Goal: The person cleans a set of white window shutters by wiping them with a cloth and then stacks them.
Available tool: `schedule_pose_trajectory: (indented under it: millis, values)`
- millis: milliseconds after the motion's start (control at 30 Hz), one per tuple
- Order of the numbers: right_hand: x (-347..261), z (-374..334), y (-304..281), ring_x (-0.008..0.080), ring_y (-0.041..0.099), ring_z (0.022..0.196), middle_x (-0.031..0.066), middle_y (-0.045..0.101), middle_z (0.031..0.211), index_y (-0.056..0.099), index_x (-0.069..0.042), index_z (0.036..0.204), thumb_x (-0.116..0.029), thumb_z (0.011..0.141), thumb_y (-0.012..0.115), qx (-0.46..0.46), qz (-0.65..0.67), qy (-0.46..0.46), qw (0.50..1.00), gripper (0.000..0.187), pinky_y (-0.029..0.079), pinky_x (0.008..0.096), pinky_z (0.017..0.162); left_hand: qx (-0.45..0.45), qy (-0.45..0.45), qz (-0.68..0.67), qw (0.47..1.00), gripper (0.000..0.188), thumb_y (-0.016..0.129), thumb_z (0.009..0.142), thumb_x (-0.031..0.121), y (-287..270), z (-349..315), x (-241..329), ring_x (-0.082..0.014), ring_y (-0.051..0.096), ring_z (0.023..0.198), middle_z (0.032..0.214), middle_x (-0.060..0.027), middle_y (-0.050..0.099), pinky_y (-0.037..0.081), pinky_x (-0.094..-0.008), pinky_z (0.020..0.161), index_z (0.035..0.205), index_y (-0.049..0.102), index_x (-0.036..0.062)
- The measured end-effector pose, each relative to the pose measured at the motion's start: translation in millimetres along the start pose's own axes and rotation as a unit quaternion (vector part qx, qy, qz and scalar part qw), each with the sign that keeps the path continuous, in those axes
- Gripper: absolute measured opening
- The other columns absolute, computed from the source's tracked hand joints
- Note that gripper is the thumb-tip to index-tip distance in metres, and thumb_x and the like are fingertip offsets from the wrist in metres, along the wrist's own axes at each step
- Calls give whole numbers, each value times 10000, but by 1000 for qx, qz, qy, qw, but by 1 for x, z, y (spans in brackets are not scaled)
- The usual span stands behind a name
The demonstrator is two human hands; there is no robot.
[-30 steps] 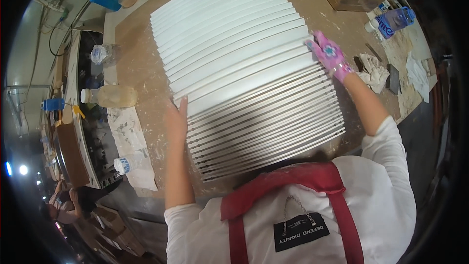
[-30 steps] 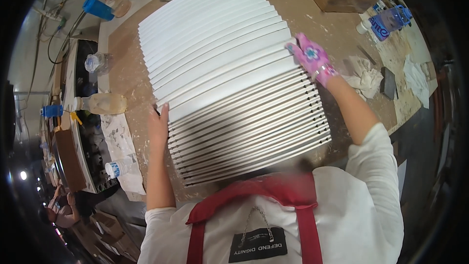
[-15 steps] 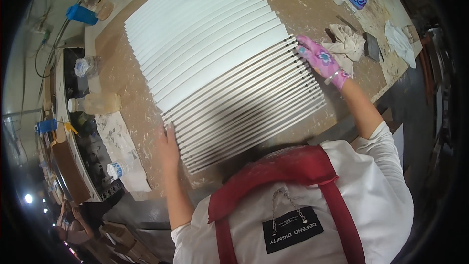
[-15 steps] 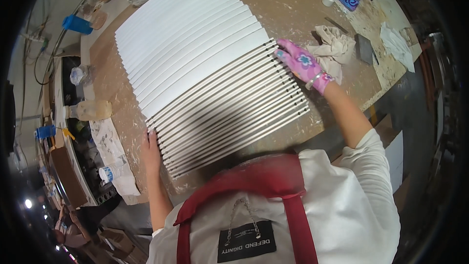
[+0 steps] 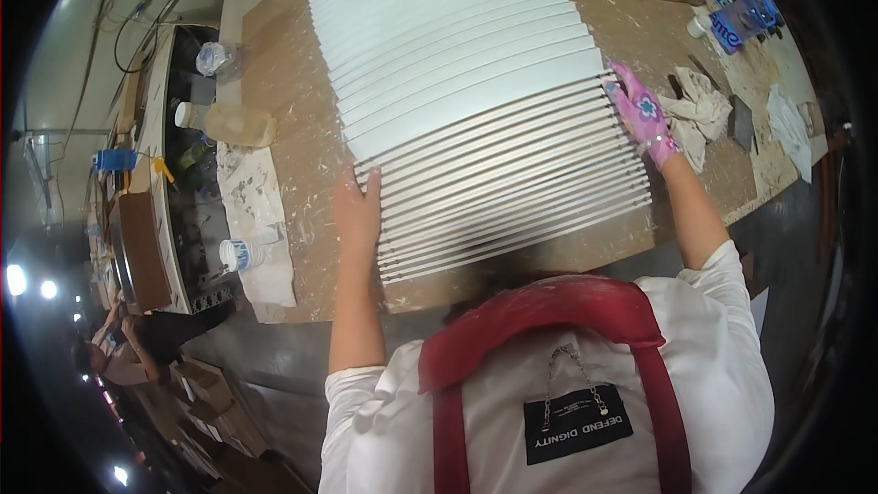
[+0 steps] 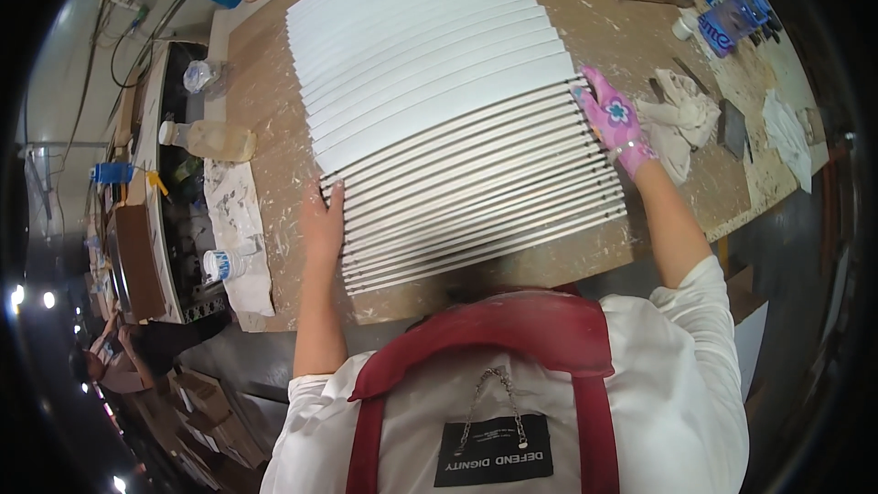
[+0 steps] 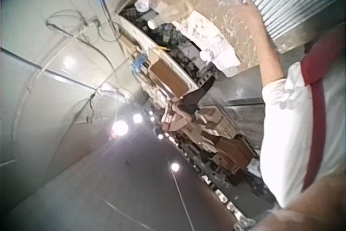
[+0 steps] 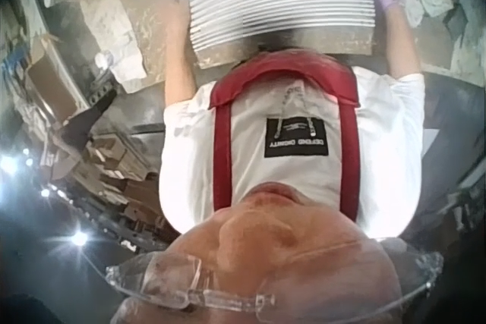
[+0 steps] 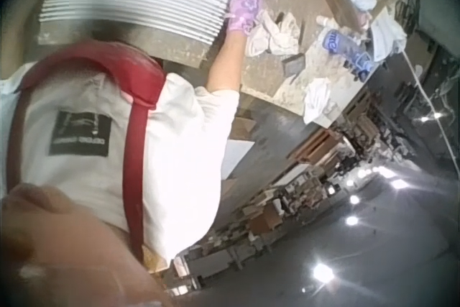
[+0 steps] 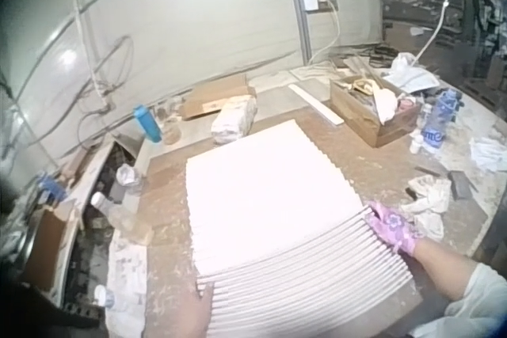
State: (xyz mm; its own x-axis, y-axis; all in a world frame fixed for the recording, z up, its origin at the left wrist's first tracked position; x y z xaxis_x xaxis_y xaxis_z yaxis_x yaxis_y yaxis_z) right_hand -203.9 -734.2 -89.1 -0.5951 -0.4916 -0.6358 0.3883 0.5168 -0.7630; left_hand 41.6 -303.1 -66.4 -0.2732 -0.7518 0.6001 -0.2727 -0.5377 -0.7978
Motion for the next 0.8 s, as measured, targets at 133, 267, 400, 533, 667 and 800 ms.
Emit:
schedule_pose_trajectory:
  millis: [133, 267, 400, 533, 667, 800]
  values:
    - [15, -14, 1, 376, 546, 1175, 213, 550, 1300, 436, -102, 1373, -375, 960, 506, 9, -40, -11, 999, 499, 419, 406, 995, 13, 33, 76, 997, 530, 604, 905, 321, 4, -19, -15, -425, 532, 1140, 1219, -307, 545, 416, -450, 966, 1257, 494, -60]
    - [4, -6, -3, 383, 559, 1154, 228, 579, 1249, 435, -78, 1364, -370, 957, 520, 24, -27, -27, 999, 509, 436, 409, 973, -13, -22, 20, 999, 574, 618, 897, 345, 4, 2, -6, -431, 542, 1137, 1206, -315, 557, 421, -448, 965, 1271, 471, -65]
    - [-10, 26, -8, 386, 575, 1135, 229, 601, 1218, 441, -83, 1361, -406, 947, 534, 19, -56, -26, 998, 534, 449, 420, 949, -3, -49, 39, 998, 627, 648, 876, 363, -3, 23, 2, -447, 546, 1131, 1202, -321, 560, 423, -454, 960, 1289, 447, -65]
    - [17, 8, -23, 191, 619, 951, 145, 633, 1174, 496, -76, 1327, -353, 966, 523, -3, 2, -30, 1000, 456, 482, 306, 832, -16, -93, -153, 984, 556, 616, 897, 305, -8, 6, -38, -261, 597, 906, 1025, -171, 616, 467, -366, 832, 1298, 454, -46]
    - [62, -39, -42, 283, 613, 897, 148, 649, 1041, 540, -35, 1256, -343, 968, 510, 0, 50, 104, 993, 423, 476, 386, 825, 0, -125, -217, 968, 439, 538, 942, 251, -26, -45, -74, -203, 546, 887, 962, -123, 586, 449, -337, 826, 1278, 488, -28]
    - [10, -80, -13, 382, 582, 1102, 236, 607, 1185, 518, -24, 1280, -463, 953, 475, -47, -34, 10, 998, 549, 446, 396, 929, -26, -45, -34, 998, 540, 524, 952, 322, -3, -76, -50, -386, 545, 1134, 1212, -294, 563, 393, -405, 1006, 1298, 475, -91]
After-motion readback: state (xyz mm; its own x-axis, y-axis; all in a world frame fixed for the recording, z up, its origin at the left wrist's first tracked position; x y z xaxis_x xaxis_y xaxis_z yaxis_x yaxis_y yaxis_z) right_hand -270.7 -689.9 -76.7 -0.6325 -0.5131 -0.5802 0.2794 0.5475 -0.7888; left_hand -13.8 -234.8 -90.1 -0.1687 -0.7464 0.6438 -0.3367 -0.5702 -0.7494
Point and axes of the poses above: each hand's wrist, its own z-axis towards the middle knuckle, its own y-axis out of the palm, x = y × z, the point moved 9 cm from there along z, towards the middle knuckle
